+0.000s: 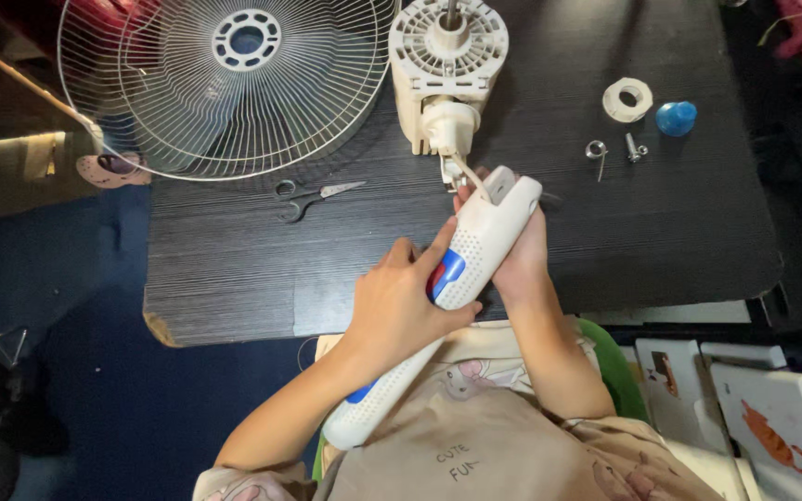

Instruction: The person removes the front grille and fan blades from a standing fan, then uses a screwdriver to detach the motor housing from the stand and unscrews fasteners from the stand and motor base. The components are placed on the table.

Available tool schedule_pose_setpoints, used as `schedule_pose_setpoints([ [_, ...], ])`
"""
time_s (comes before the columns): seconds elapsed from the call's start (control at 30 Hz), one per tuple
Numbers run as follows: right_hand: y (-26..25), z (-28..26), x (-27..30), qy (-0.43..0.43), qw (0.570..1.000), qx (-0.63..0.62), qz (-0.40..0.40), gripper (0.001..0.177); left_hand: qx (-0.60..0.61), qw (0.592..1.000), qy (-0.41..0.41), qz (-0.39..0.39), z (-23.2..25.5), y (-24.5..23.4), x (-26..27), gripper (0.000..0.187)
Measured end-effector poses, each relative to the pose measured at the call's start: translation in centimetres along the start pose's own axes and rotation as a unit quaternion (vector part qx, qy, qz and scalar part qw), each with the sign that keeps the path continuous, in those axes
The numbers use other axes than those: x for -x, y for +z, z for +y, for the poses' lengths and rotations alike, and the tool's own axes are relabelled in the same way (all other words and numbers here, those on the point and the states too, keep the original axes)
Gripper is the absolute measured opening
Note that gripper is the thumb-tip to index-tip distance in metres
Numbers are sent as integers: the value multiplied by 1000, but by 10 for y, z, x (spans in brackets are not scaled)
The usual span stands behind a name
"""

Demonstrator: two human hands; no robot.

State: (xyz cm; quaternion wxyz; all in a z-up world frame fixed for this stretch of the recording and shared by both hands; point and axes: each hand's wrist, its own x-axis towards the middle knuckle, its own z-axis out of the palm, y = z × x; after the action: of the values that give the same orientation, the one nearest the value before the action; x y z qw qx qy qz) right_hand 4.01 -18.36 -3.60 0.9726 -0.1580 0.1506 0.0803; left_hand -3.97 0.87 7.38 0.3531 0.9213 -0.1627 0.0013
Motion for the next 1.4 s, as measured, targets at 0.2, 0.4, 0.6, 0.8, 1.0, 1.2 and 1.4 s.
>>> schedule_pose_setpoints([
  [0.2,-11,-3,-5,-50,997,47,-40,42,-15,1000,11,10,9,-6,-3,94],
  [0.4,-18,-7,-9,-36,997,62,-41,40,33,999,-16,-23,9,-18,-6,97],
  [0.6,-22,-34,-9,-50,998,39,3,36,166,985,-9,-53,-13,-6,-7,96],
  [0.8,-16,-124,-20,-168,977,126,39,27,522,852,9,-27,-48,49,-6,82],
  [1.0,3,-191,-48,-162,672,717,83,24,643,765,6,39,-61,120,-6,74],
  [1.2,1,-209,-65,-90,494,860,91,25,653,756,-3,45,-75,154,3,72],
  [1.4,-2,-216,-77,-106,446,882,111,25,694,715,-69,47,-91,168,2,68],
])
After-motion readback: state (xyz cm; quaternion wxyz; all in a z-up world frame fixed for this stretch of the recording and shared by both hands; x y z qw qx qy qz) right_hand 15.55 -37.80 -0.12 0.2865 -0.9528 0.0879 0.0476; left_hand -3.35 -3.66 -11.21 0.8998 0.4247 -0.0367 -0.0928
